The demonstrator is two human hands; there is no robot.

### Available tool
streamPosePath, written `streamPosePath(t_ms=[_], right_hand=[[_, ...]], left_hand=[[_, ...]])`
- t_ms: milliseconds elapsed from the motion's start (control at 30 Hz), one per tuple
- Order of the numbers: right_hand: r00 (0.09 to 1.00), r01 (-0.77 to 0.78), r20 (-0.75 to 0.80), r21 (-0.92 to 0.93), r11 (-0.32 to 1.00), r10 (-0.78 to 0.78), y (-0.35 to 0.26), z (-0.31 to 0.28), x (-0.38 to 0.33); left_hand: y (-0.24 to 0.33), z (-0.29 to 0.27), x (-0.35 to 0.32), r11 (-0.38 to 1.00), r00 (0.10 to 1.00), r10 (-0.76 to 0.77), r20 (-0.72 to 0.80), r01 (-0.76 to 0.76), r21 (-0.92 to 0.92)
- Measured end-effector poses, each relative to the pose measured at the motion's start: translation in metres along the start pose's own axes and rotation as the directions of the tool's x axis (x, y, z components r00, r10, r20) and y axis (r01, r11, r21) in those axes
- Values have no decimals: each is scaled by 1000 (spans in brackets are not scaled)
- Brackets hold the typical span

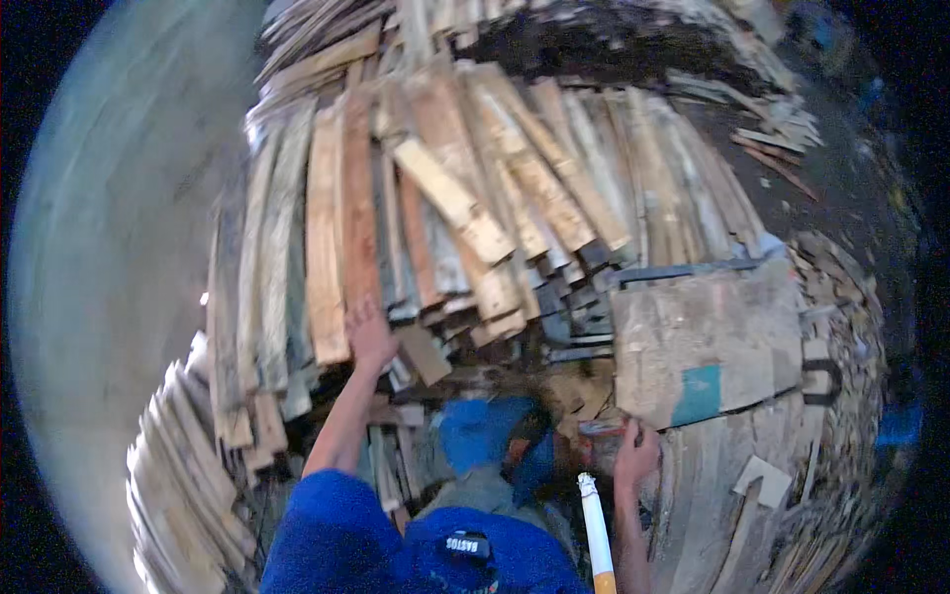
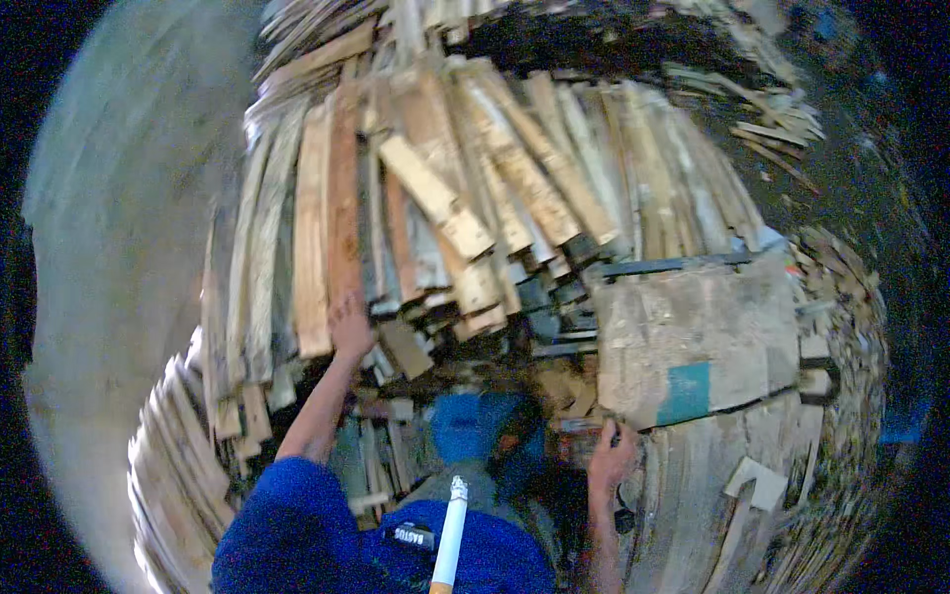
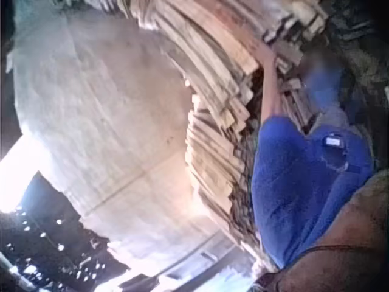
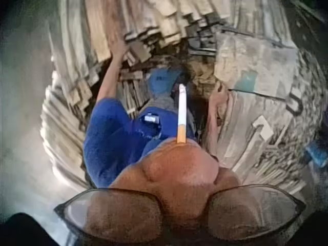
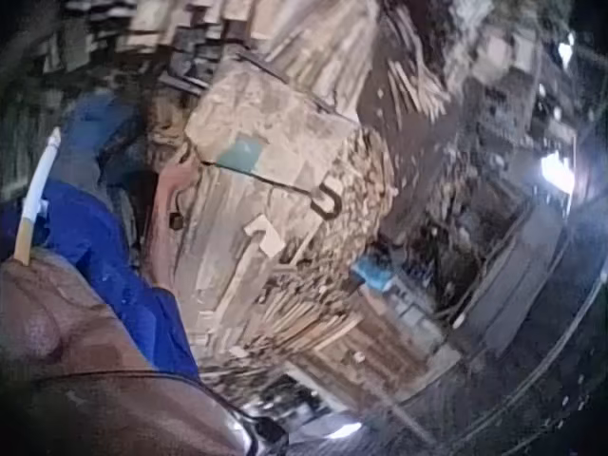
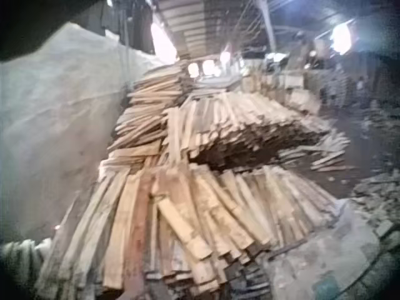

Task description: Picking up individual wood planks from a stack and placing them onto a processing table or workbench.

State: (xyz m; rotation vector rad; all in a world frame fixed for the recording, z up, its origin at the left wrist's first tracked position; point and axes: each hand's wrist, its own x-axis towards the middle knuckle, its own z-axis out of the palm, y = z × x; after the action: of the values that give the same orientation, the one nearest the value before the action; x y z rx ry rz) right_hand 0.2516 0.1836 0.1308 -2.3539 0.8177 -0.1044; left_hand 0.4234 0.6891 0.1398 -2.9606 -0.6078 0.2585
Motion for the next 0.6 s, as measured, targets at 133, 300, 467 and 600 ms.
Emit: streamPosePath(t_ms=[133, 300, 467, 600], right_hand=[[995, 23, -95, -131, 991, -36, -4, 4, 0], [998, -47, 29, -84, 995, 50, 7, 8, 2], [994, 109, 6, 70, 992, -110, -47, -4, 5], [837, 144, 509, 150, 978, -201, -120, 7, 9]], left_hand=[[-14, 2, 19, 336, 913, 24, 408, 377, -863], [33, 17, 1, -143, 897, 173, 407, 432, -890], [117, -14, -113, 40, 663, 400, 633, 677, -735], [135, 8, -223, 154, 349, 727, 591, 756, -636]])
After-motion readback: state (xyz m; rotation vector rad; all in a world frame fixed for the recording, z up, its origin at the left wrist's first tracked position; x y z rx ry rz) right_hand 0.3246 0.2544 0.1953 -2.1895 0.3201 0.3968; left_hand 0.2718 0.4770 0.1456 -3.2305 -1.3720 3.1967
